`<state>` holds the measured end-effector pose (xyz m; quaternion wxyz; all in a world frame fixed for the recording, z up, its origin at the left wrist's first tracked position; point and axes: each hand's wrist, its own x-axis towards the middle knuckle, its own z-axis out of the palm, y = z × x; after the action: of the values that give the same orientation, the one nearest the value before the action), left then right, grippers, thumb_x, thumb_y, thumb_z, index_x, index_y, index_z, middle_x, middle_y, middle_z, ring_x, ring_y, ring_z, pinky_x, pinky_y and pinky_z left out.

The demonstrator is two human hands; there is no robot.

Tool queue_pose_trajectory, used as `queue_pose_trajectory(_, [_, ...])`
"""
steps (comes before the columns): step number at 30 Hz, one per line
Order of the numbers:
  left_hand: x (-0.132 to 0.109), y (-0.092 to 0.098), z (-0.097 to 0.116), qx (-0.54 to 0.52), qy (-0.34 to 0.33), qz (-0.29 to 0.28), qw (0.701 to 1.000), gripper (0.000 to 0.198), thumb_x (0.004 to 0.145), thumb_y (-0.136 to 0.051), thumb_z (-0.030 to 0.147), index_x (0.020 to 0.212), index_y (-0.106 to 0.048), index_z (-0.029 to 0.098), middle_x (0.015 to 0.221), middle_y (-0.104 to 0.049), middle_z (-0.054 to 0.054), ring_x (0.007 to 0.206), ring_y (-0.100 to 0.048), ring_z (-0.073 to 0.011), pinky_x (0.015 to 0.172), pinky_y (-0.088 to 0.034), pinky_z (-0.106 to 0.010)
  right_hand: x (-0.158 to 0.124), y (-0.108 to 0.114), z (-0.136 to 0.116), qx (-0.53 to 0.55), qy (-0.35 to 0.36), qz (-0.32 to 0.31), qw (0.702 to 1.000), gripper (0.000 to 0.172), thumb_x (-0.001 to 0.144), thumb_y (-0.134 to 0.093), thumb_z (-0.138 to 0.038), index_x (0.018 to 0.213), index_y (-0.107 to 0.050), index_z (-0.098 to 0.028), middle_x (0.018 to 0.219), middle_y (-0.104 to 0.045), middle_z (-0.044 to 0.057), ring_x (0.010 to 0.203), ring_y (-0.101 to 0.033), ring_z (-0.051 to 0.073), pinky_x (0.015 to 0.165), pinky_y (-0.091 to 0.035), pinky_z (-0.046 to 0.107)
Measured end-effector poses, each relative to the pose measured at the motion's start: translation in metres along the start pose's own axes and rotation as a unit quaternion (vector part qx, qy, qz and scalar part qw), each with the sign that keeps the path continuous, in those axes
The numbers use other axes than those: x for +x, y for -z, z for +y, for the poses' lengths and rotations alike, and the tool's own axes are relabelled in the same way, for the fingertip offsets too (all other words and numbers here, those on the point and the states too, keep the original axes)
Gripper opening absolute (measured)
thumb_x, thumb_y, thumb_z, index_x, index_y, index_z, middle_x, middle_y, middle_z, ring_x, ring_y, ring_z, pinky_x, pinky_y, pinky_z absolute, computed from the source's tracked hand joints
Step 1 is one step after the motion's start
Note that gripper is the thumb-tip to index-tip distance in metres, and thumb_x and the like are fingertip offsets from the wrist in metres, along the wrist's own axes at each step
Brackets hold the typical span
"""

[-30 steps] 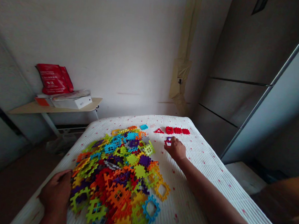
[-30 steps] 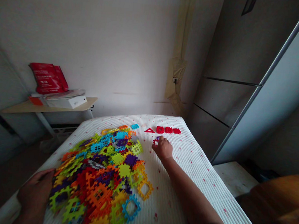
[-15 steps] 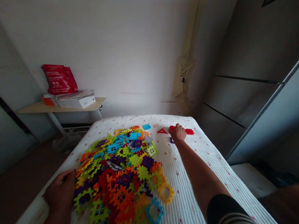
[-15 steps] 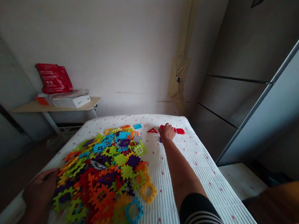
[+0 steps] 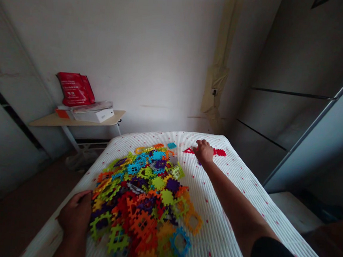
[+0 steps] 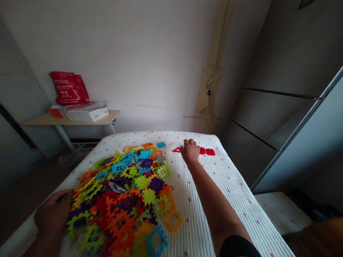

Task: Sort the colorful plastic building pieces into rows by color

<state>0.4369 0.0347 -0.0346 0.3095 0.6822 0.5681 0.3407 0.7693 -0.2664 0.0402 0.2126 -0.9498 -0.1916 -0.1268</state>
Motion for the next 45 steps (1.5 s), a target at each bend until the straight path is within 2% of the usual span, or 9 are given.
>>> queue_pose_trajectory(4, [0.000, 0.000, 0.000, 0.000, 0.001, 0.003, 1.000, 0.031, 0.066, -0.053, 0.043, 0.081, -0.068, 0.020, 0.072, -0.064, -0.003, 0.073, -0.058, -0.0230, 0.076, -0.045, -0.036, -0.028, -0.003, -0.011, 0.156, 0.079, -0.170, 0.970, 0.023, 0.086, -0.056, -0.025, 0.108, -0.063, -0.019, 0.101, -0.067, 0.005, 0.079, -0.065, 0.014, 0.069, -0.048, 0.024])
queue_pose_trajectory(9, [-0.001, 0.002, 0.002, -0.001, -0.007, -0.005, 1.000, 0.030, 0.066, -0.054, 0.040, 0.082, -0.068, 0.019, 0.075, -0.064, -0.003, 0.075, -0.059, -0.0229, 0.076, -0.044, -0.034, -0.061, -0.025, -0.016, 0.175, 0.056, -0.225, 0.957, 0.028, 0.078, -0.065, -0.024, 0.105, -0.065, -0.017, 0.087, -0.070, 0.002, 0.057, -0.061, 0.010, 0.053, -0.045, 0.019])
queue_pose_trajectory(14, [0.000, 0.002, 0.000, -0.010, -0.009, -0.005, 1.000, 0.028, 0.066, -0.054, 0.039, 0.081, -0.068, 0.019, 0.075, -0.065, -0.002, 0.075, -0.059, -0.0216, 0.076, -0.044, -0.032, -0.072, -0.040, -0.013, 0.177, 0.044, -0.199, 0.963, 0.023, 0.065, -0.071, -0.017, 0.088, -0.067, -0.018, 0.080, -0.068, 0.000, 0.072, -0.061, 0.014, 0.061, -0.043, 0.021])
queue_pose_trajectory(20, [0.005, -0.002, -0.004, -0.026, 0.003, 0.001, 1.000, 0.024, 0.064, -0.058, 0.037, 0.078, -0.068, 0.020, 0.071, -0.065, 0.001, 0.072, -0.059, -0.0200, 0.072, -0.044, -0.030, -0.073, -0.046, -0.005, 0.237, 0.040, -0.171, 0.956, 0.013, 0.058, -0.065, -0.010, 0.067, -0.057, -0.017, 0.065, -0.059, -0.004, 0.062, -0.053, 0.011, 0.055, -0.036, 0.020])
queue_pose_trajectory(24, [0.005, 0.000, -0.002, -0.037, 0.004, 0.005, 0.999, 0.019, 0.062, -0.061, 0.035, 0.074, -0.068, 0.021, 0.065, -0.063, 0.003, 0.069, -0.059, -0.0201, 0.068, -0.044, -0.030, -0.077, -0.050, 0.002, 0.300, 0.045, -0.152, 0.941, 0.013, 0.063, -0.058, -0.016, 0.075, -0.054, -0.019, 0.067, -0.058, -0.005, 0.059, -0.051, 0.010, 0.053, -0.038, 0.019])
queue_pose_trajectory(33, [0.011, -0.001, -0.005, -0.070, -0.003, 0.041, 0.997, 0.008, 0.055, -0.067, 0.026, 0.061, -0.067, 0.022, 0.055, -0.062, 0.004, 0.064, -0.058, -0.0201, 0.064, -0.044, -0.031, -0.089, -0.033, 0.000, 0.617, 0.035, -0.126, 0.776, 0.031, 0.056, -0.071, -0.029, 0.074, -0.048, -0.021, 0.074, -0.060, -0.003, 0.068, -0.057, 0.016, 0.062, -0.048, 0.028])
queue_pose_trajectory(40, [-0.020, 0.021, 0.035, -0.128, -0.117, 0.130, 0.976, 0.021, 0.066, -0.057, 0.027, 0.083, -0.069, 0.021, 0.087, -0.070, -0.001, 0.081, -0.061, -0.0184, 0.080, -0.047, -0.031, -0.112, -0.014, -0.027, 0.651, 0.042, -0.127, 0.747, 0.036, 0.057, -0.075, -0.033, 0.074, -0.046, -0.023, 0.081, -0.065, 0.000, 0.073, -0.060, 0.018, 0.071, -0.050, 0.033])
queue_pose_trajectory(43, [-0.070, 0.028, 0.077, -0.203, -0.216, 0.005, 0.955, 0.032, 0.072, -0.057, 0.042, 0.092, -0.067, 0.019, 0.092, -0.069, -0.006, 0.085, -0.062, -0.0209, 0.082, -0.048, -0.035, -0.125, -0.014, -0.039, 0.641, 0.054, -0.113, 0.758, 0.033, 0.060, -0.074, -0.033, 0.075, -0.046, -0.023, 0.081, -0.064, -0.001, 0.073, -0.059, 0.018, 0.069, -0.050, 0.032])
queue_pose_trajectory(45, [-0.108, 0.024, 0.102, -0.239, -0.183, -0.179, 0.937, 0.040, 0.070, -0.059, 0.047, 0.097, -0.065, 0.018, 0.084, -0.068, -0.006, 0.075, -0.063, -0.0192, 0.069, -0.051, -0.031, -0.137, -0.014, -0.049, 0.633, 0.061, -0.099, 0.765, 0.030, 0.062, -0.072, -0.031, 0.076, -0.047, -0.023, 0.078, -0.062, -0.002, 0.071, -0.057, 0.017, 0.068, -0.049, 0.030])
